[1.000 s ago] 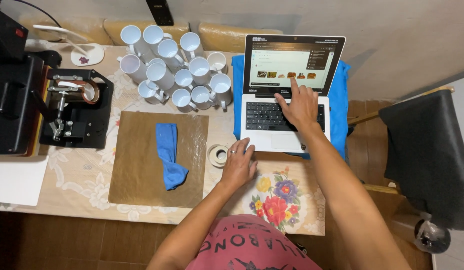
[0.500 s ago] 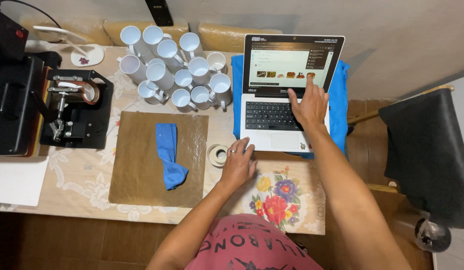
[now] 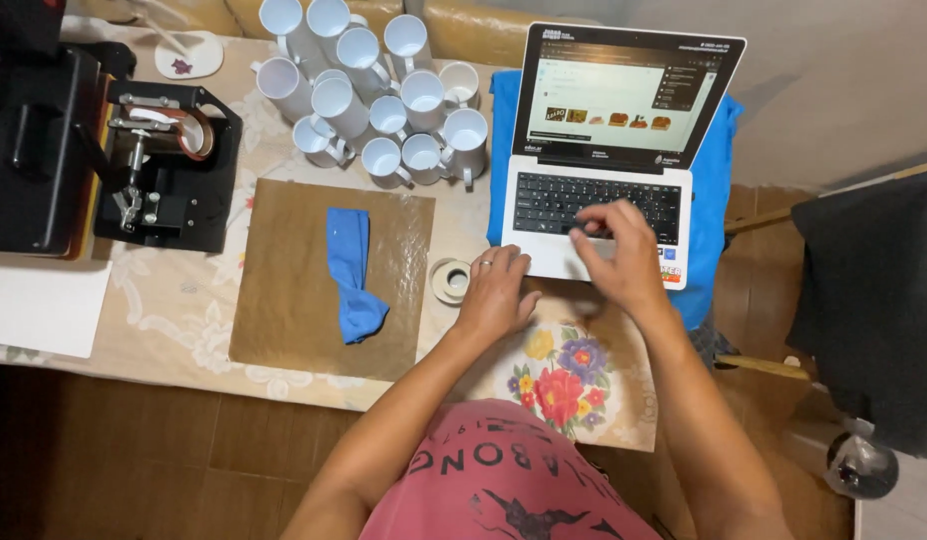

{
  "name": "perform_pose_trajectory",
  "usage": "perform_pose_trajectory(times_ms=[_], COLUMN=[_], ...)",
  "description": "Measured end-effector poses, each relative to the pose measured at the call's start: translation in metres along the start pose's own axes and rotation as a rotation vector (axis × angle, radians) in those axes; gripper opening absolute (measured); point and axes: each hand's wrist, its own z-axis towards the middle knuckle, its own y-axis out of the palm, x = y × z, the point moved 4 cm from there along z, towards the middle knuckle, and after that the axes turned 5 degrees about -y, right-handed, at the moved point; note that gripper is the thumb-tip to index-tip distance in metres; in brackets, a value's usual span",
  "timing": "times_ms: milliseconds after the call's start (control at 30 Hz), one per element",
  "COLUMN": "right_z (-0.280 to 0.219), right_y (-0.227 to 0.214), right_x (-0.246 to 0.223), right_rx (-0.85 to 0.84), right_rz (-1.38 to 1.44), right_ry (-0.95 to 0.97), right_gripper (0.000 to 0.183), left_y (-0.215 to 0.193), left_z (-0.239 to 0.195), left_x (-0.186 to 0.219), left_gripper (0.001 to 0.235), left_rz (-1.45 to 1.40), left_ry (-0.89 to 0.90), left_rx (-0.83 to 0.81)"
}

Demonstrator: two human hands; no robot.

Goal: Preparing a mug for sublimation by cleaning it, wrapping a design around it, placing it in a heat press, and using a laptop to control the process.

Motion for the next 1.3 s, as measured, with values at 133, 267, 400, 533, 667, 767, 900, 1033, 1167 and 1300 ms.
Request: perform_pose_trajectory(times_ms=[133,267,400,533,667,767,900,1033,1167,1300], right_z=[-0.029,-0.069,-0.057,-0.049,-0.033,-0.04,-0.041,-0.043,-0.034,-0.055], right_y=[0.005,0.057,0.054,0.063,0.05,0.095,0.106,0.117,0.131,0.145], right_x=[-0.073,-0.124,-0.165,-0.168,-0.228,-0.181,-0.213,-0.226,-0.22,-0.246], right_rx=[-0.15,-0.188,-0.162,-0.078,-0.171,-0.137,-0.121,-0.219,-0.146,-0.242], right_rz=[0.126,0.117,0.119,0.048,0.042,-0.03,-0.089,-0.031,-0.073,-0.043], right_ry=[0.01,-0.088,-0.099,-0.116,-0.206,-0.173,-0.239,-0.242,-0.165,-0.177], right_gripper=[0.016,0.018,0.018,0.022,0.022,0.026,0.026,0.03,0.03,0.031], left_y=[-0.019,-0.05,-0.051,-0.061,-0.063,-0.056,-0.067,-0.076,-0.05,-0.091], left_z=[0.011,0.019,0.024,0.016,0.008,-0.002,-0.017,-0.029,-0.033,-0.049], left_x=[0.005,0.023,0.011,0.002,-0.016,-0.036,-0.041,-0.05,-0.086,-0.083], left_gripper=[0.068,0.068,0.071,0.078,0.084,0.075,0.079,0.093,0.082,0.094], left_rz=[-0.037,-0.047,0.05,0.094,0.159,0.055,-0.012,-0.023,-0.062,-0.127], left_ry=[-0.033,-0.025,-0.023,-0.084,-0.138,-0.219,-0.267,-0.285,-0.346,-0.4], left_rx=[0.089,0.177,0.211,0.192,0.227,0.101,0.067,0.032,-0.086,-0.151])
